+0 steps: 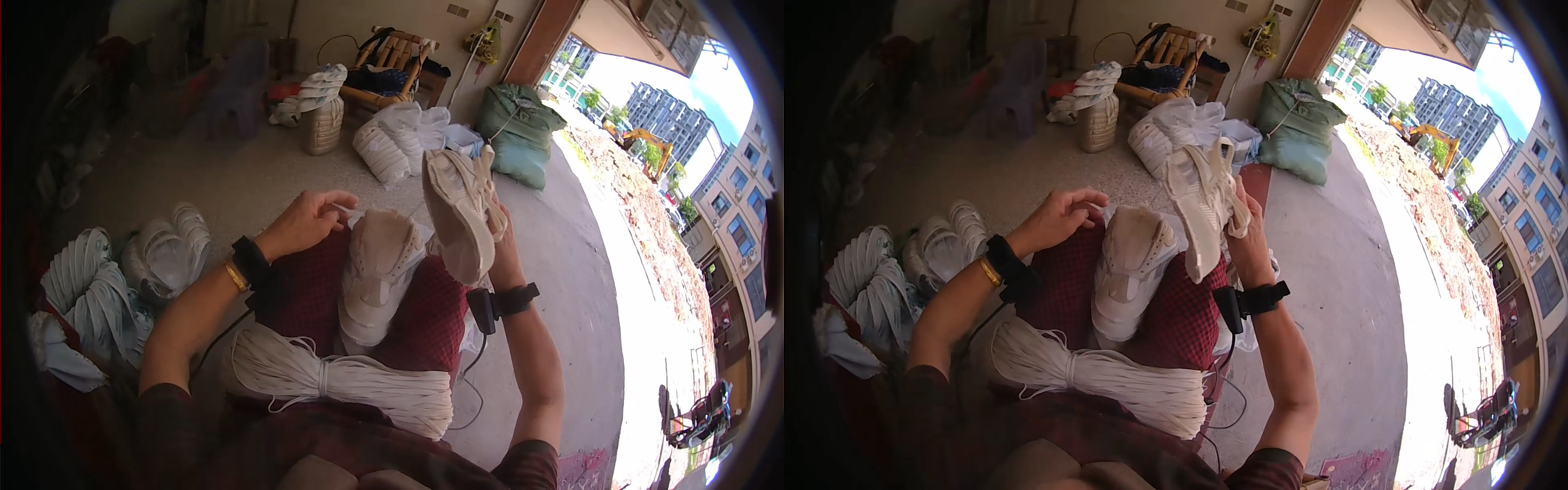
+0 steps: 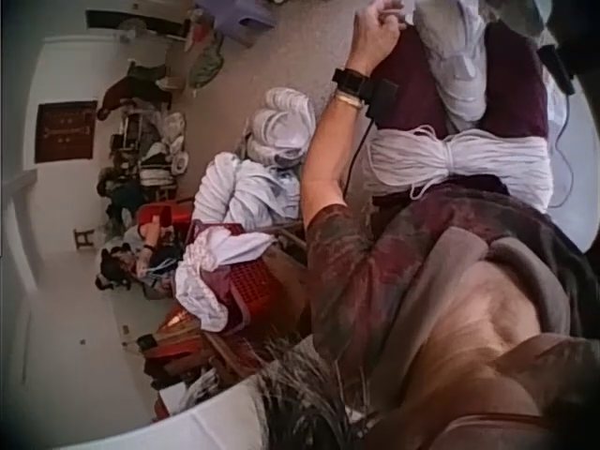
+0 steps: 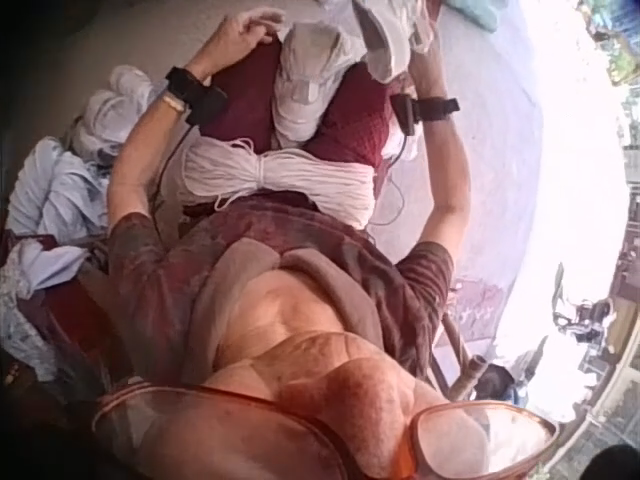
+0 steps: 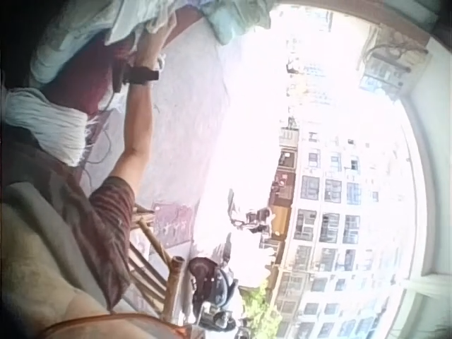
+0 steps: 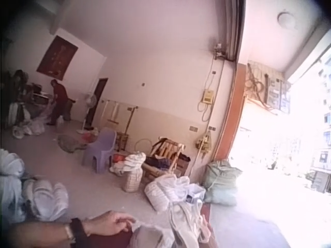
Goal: The recorder is lacing white sneakers while sitting in a shoe assembly workshop.
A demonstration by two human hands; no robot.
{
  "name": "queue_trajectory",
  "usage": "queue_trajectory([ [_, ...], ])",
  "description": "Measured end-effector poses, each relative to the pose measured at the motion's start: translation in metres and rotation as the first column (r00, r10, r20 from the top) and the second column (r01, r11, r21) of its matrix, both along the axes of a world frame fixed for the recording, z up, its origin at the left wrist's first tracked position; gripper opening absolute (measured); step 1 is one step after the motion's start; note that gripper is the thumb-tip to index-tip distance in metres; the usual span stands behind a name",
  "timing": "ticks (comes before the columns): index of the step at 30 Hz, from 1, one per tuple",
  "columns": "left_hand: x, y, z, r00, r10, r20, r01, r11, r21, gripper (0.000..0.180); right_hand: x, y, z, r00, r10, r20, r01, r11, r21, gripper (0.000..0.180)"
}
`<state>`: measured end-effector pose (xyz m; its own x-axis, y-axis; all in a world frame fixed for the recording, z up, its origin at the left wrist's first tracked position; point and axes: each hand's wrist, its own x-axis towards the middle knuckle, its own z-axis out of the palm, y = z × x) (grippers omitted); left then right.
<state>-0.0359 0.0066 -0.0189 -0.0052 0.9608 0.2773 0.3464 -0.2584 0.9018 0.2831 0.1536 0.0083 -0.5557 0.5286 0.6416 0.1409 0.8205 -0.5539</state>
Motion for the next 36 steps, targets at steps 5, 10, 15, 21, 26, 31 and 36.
queue_trajectory([
  [5, 0.021, 0.035, 0.025, 0.93, -0.024, -0.367, 0.022, 1.0, -0.009, 0.038, 0.047, 0.018, -0.05, 0.967, -0.155, 0.202, 0.14, 0.986, 0.089, 0.057],
  [10, 0.026, 0.073, 0.018, 0.801, -0.182, -0.57, 0.122, 0.982, -0.142, 0.05, 0.04, -0.007, -0.063, 0.982, -0.073, 0.173, 0.067, 0.997, 0.039, 0.054],
  [15, 0.027, 0.071, 0.011, 0.901, -0.258, -0.349, 0.172, 0.95, -0.26, 0.058, 0.047, -0.022, -0.072, 0.993, -0.082, 0.08, 0.085, 0.995, -0.043, 0.052],
  [21, 0.026, 0.096, 0.014, 0.981, -0.189, -0.032, 0.138, 0.81, -0.57, 0.048, 0.042, -0.035, -0.069, 0.996, -0.082, -0.037, 0.078, 0.992, -0.102, 0.05],
  [26, 0.015, 0.125, -0.01, 0.901, -0.429, -0.06, 0.294, 0.706, -0.644, 0.036, 0.048, -0.048, -0.067, 0.991, -0.08, -0.111, 0.065, 0.989, -0.135, 0.049],
  [31, 0.007, 0.138, -0.03, 0.899, -0.402, -0.174, 0.24, 0.785, -0.571, 0.032, 0.029, -0.056, -0.062, 0.974, -0.097, -0.206, 0.056, 0.98, -0.193, 0.048],
  [36, 0.015, 0.103, 0.0, 0.914, -0.366, -0.173, 0.244, 0.839, -0.486, 0.033, 0.042, -0.067, -0.07, 0.952, -0.135, -0.275, 0.053, 0.956, -0.288, 0.047],
])
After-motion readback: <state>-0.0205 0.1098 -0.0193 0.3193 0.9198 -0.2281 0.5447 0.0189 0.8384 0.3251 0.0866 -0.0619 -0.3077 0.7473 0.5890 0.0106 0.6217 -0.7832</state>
